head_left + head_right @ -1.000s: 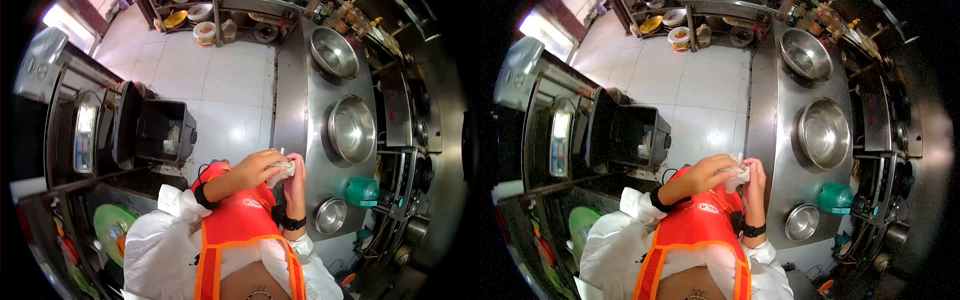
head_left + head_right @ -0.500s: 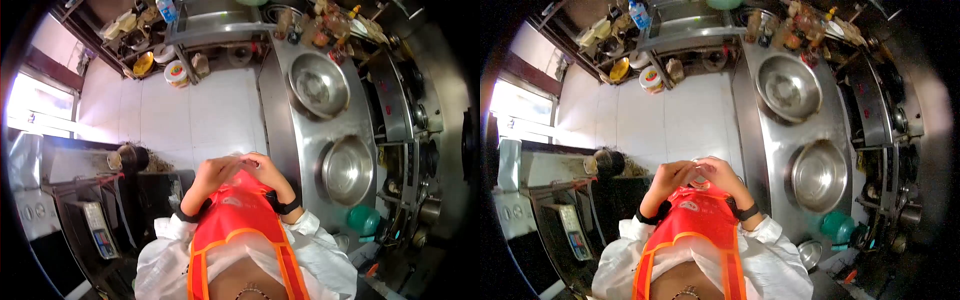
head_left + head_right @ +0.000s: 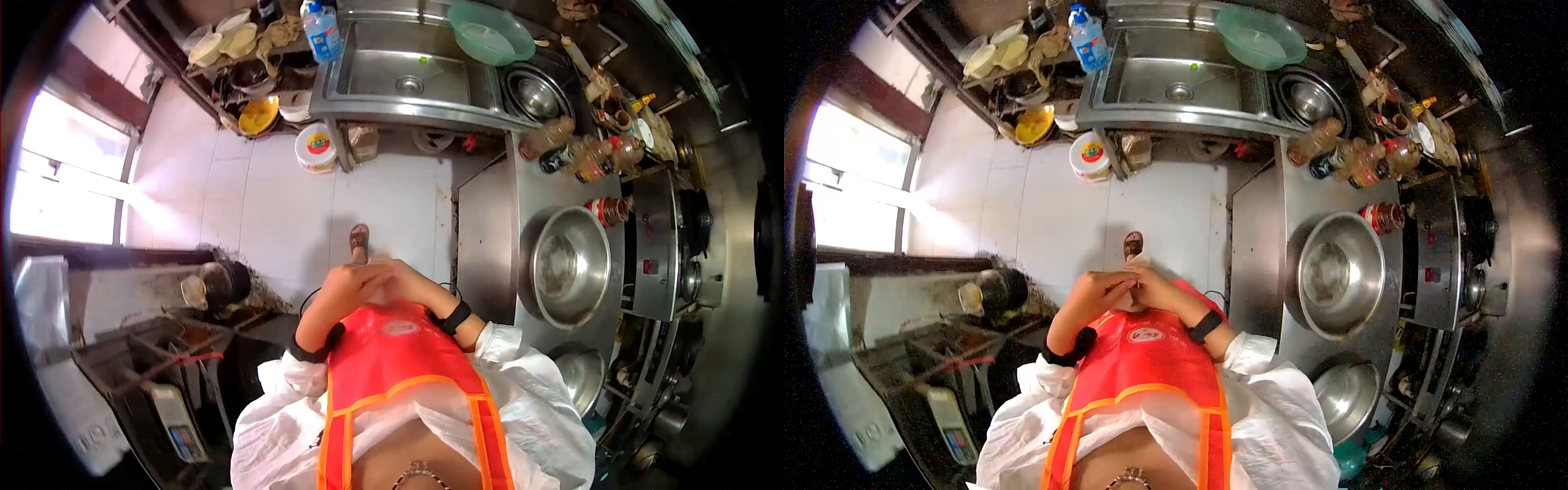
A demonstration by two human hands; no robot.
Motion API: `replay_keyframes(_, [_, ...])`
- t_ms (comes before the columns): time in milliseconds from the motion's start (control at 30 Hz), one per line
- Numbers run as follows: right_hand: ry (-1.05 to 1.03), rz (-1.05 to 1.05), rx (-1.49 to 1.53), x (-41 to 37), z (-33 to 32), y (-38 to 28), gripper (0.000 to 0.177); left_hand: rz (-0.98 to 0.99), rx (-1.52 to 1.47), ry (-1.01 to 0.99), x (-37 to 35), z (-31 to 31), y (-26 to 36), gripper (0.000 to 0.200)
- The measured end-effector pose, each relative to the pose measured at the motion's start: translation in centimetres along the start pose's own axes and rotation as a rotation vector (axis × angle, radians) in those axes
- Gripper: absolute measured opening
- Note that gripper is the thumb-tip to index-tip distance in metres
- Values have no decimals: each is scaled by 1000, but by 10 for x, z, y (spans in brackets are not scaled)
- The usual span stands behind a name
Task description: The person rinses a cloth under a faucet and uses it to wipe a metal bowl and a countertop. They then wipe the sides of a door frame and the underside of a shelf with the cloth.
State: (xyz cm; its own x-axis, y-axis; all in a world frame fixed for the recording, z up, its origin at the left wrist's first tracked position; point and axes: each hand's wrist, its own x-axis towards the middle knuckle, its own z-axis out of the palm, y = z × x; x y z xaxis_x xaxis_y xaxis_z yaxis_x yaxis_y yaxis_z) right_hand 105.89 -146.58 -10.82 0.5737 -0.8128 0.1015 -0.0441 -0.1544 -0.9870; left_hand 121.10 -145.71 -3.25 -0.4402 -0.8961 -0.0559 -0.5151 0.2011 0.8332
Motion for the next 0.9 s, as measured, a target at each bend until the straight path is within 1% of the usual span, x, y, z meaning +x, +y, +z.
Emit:
replay_keyframes(33, [-53,39,-144,16,-13,0,24,11,27,-20,20,-8,-12,14])
replay_keyframes(67, [-39,50,-150,37,-31,-1,24,68,24,-58,42,-18,-29,18])
replay_keyframes(100, [93,185,-168,55,-49,-5,17,71,8,-74,62,-33,-28,18])
replay_keyframes(133, [222,312,-191,70,-66,-8,12,-5,26,-121,84,-52,-24,22])
replay_keyframes(167, [229,306,-209,84,-84,-5,12,-67,53,-153,111,-68,-24,27])
replay_keyframes(200, [378,331,-334,96,-104,2,13,31,56,-121,131,-73,-41,33])
replay_keyframes(233, [524,365,-449,103,-119,3,14,39,50,-117,152,-76,-53,33])
replay_keyframes(300, [663,455,-581,114,-149,1,12,201,238,-142,186,-83,-76,26])
replay_keyframes(333, [730,431,-584,115,-164,13,12,264,391,-263,202,-89,-84,21])
replay_keyframes(367, [797,396,-591,120,-180,26,13,257,389,-276,214,-89,-87,21])
replay_keyframes(433, [822,381,-629,142,-210,25,14,287,311,-142,245,-80,-85,22])
replay_keyframes(500, [826,365,-674,166,-238,36,15,240,350,-95,279,-65,-112,20])
replay_keyframes(567, [874,212,-681,189,-263,67,16,79,528,-65,307,-52,-140,17])
replay_keyframes(600, [845,224,-546,202,-270,81,18,53,528,-48,313,-55,-144,17])
replay_keyframes(633, [819,215,-534,214,-273,89,18,1,453,1,317,-60,-146,19])
replay_keyframes(700, [635,334,-477,237,-275,105,18,-91,319,108,326,-77,-154,22])
replay_keyframes(733, [570,228,-497,245,-274,128,20,-195,344,62,328,-79,-169,21])
replay_keyframes(767, [491,199,-478,255,-270,152,20,-214,359,82,328,-90,-177,21])
replay_keyframes(800, [412,179,-457,265,-262,168,21,-242,237,52,324,-101,-185,21])
replay_keyframes(833, [333,207,-475,276,-249,164,24,-272,109,18,319,-107,-191,21])
replay_keyframes(867, [233,91,-380,281,-237,198,28,-660,-199,101,315,-124,-176,17])
replay_keyframes(900, [136,95,-543,294,-227,194,29,-683,-196,107,309,-129,-183,17])
